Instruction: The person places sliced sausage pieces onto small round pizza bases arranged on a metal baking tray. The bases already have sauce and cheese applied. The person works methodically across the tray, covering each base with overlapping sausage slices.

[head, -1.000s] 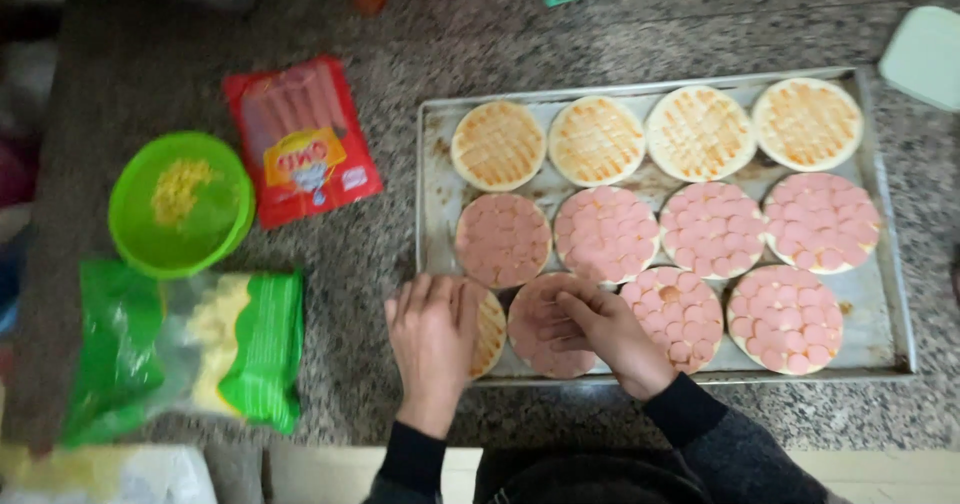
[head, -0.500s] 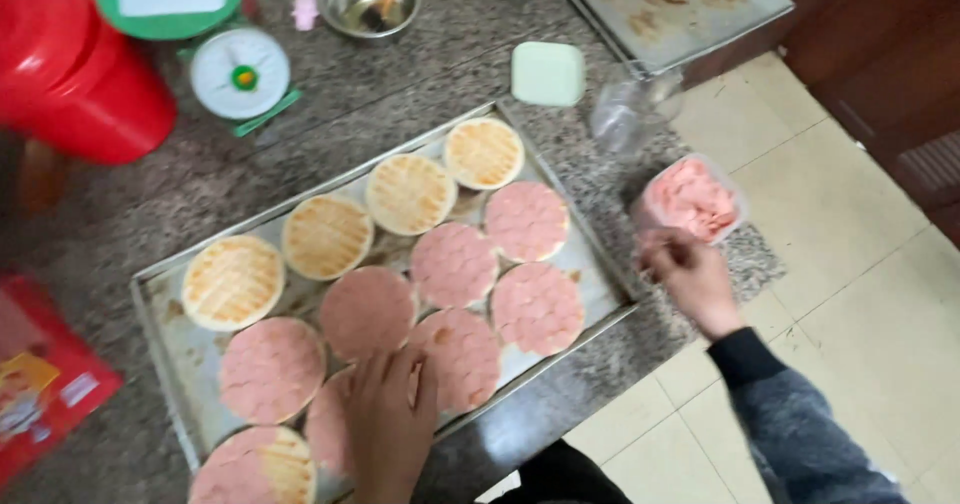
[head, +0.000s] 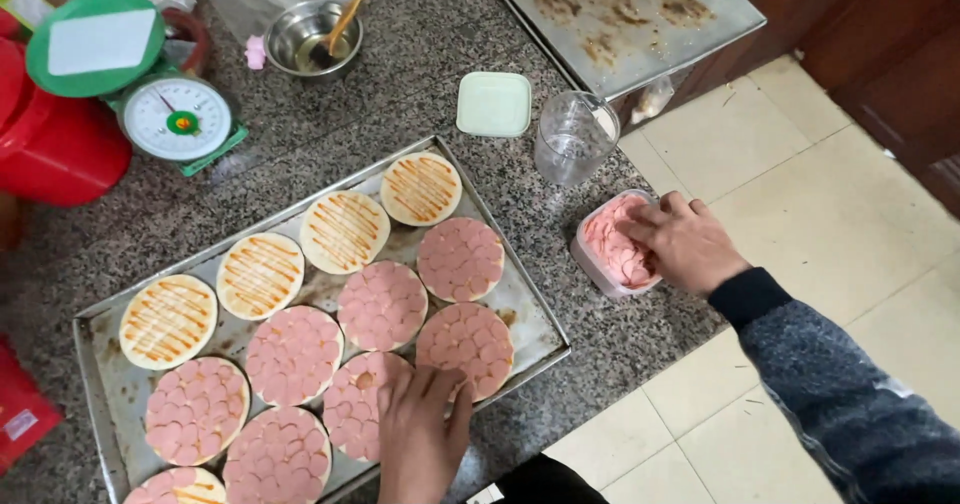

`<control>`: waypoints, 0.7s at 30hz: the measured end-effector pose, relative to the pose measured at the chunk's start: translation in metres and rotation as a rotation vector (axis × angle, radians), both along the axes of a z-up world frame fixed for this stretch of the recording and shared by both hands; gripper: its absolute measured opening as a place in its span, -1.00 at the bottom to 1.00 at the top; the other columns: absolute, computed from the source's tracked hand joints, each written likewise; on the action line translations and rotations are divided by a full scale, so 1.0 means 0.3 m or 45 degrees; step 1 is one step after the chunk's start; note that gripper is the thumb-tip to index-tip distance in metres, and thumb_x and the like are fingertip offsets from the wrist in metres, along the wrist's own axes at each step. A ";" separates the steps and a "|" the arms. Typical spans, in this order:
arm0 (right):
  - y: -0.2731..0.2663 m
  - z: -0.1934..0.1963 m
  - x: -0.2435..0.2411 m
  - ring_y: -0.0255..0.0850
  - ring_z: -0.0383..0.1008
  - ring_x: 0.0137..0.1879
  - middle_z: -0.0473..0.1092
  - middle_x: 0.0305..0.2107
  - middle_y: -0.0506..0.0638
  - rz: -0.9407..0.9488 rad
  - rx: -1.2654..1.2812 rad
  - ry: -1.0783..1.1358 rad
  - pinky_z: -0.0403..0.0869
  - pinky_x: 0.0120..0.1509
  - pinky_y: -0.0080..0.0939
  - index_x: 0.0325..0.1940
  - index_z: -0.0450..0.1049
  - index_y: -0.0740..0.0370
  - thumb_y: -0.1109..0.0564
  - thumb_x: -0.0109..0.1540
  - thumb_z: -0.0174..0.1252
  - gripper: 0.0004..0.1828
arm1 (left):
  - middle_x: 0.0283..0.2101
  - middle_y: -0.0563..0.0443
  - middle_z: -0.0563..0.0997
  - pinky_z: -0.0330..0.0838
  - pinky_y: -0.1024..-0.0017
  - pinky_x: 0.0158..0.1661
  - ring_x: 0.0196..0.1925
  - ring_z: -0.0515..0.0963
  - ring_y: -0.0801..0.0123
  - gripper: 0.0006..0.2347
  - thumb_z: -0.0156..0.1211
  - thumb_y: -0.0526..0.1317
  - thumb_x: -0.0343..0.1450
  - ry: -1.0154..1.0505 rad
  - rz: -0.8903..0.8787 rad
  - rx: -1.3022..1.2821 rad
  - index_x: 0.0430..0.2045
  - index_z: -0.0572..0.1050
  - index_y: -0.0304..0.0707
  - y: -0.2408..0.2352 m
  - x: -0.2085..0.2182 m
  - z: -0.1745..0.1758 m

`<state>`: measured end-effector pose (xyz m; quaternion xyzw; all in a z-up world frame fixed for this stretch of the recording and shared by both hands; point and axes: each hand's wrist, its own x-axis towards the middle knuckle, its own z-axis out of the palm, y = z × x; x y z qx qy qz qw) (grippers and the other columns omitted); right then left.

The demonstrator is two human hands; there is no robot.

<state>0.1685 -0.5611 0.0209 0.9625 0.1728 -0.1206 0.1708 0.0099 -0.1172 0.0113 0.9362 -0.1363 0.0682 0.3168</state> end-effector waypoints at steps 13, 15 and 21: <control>0.019 0.122 -0.012 0.04 0.73 0.27 0.65 0.24 0.11 -0.060 0.777 -0.055 0.79 0.32 0.13 0.23 0.70 0.07 0.03 0.37 0.36 -0.66 | -0.20 0.16 0.71 0.30 0.12 -0.02 -0.09 0.61 0.09 -0.92 0.28 -0.11 0.52 0.099 0.013 0.074 -0.19 0.66 0.09 -0.047 0.009 -0.022; 0.083 0.204 -0.017 0.06 0.84 0.03 0.72 0.06 0.18 -0.859 1.196 0.232 0.89 0.06 0.11 0.34 0.60 0.16 0.07 0.54 0.10 -0.67 | -0.17 0.12 0.72 0.32 0.12 0.00 -0.05 0.62 0.07 -0.87 0.24 -0.07 0.56 0.107 0.007 0.075 -0.16 0.68 0.03 -0.042 0.010 -0.008; 0.115 0.117 -0.056 0.00 0.68 -0.22 0.68 0.04 0.42 -1.331 2.266 0.503 0.71 -0.02 -0.05 0.37 0.60 0.35 0.32 0.54 0.05 -0.65 | -0.14 0.16 0.73 0.36 0.13 0.09 0.02 0.62 0.07 -0.89 0.29 -0.07 0.55 0.122 0.057 -0.090 -0.19 0.68 0.05 -0.040 0.026 0.022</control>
